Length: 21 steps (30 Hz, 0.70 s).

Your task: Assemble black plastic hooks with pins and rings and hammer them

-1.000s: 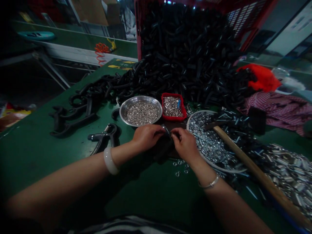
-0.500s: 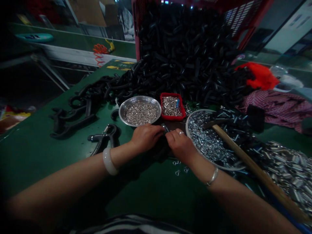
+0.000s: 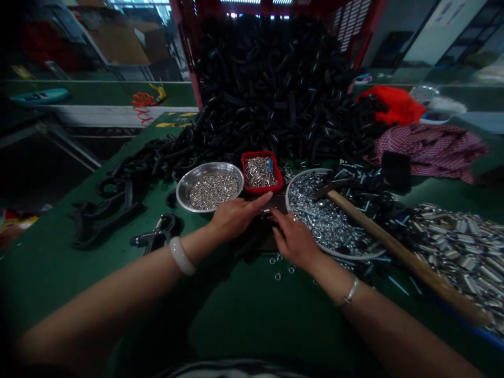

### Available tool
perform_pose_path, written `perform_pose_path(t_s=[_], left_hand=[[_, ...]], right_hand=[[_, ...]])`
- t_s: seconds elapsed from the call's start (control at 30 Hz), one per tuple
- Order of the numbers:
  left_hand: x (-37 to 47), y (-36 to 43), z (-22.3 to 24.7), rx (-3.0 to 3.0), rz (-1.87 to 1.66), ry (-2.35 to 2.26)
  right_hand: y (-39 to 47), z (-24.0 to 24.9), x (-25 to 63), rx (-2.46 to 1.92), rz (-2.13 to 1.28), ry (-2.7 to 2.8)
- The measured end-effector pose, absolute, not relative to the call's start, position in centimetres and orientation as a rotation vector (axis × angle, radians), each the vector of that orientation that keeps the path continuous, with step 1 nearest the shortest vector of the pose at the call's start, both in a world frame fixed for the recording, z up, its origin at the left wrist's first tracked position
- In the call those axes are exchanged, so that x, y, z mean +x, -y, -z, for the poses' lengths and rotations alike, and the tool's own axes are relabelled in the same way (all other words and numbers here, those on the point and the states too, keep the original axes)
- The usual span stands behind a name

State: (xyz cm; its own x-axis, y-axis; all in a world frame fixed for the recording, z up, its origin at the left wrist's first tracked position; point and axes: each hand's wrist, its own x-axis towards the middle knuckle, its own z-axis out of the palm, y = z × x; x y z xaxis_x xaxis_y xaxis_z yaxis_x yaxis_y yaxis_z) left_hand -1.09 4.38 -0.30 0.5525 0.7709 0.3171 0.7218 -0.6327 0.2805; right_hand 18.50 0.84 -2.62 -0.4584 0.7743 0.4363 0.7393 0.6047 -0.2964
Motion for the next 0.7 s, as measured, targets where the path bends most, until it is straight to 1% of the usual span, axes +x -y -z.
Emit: perform_pose_path(t_s=[0.17, 0.47, 0.7], left_hand=[[-1.5, -5.0, -0.2, 2.848, -0.478, -1.107], [-0.7, -4.1, -1.0, 3.301, -0.172, -0.999], [-0.1, -2.6, -0.1, 3.356, -0.148, -1.040]], right_hand=[[-0.9, 2.6, 18.8, -1.206, -0.140, 2.343], [-0.8, 2.3, 18.7, -1.329, -0.122, 2.439], [-0.8, 2.6, 18.3, -1.269, -0.137, 2.452]])
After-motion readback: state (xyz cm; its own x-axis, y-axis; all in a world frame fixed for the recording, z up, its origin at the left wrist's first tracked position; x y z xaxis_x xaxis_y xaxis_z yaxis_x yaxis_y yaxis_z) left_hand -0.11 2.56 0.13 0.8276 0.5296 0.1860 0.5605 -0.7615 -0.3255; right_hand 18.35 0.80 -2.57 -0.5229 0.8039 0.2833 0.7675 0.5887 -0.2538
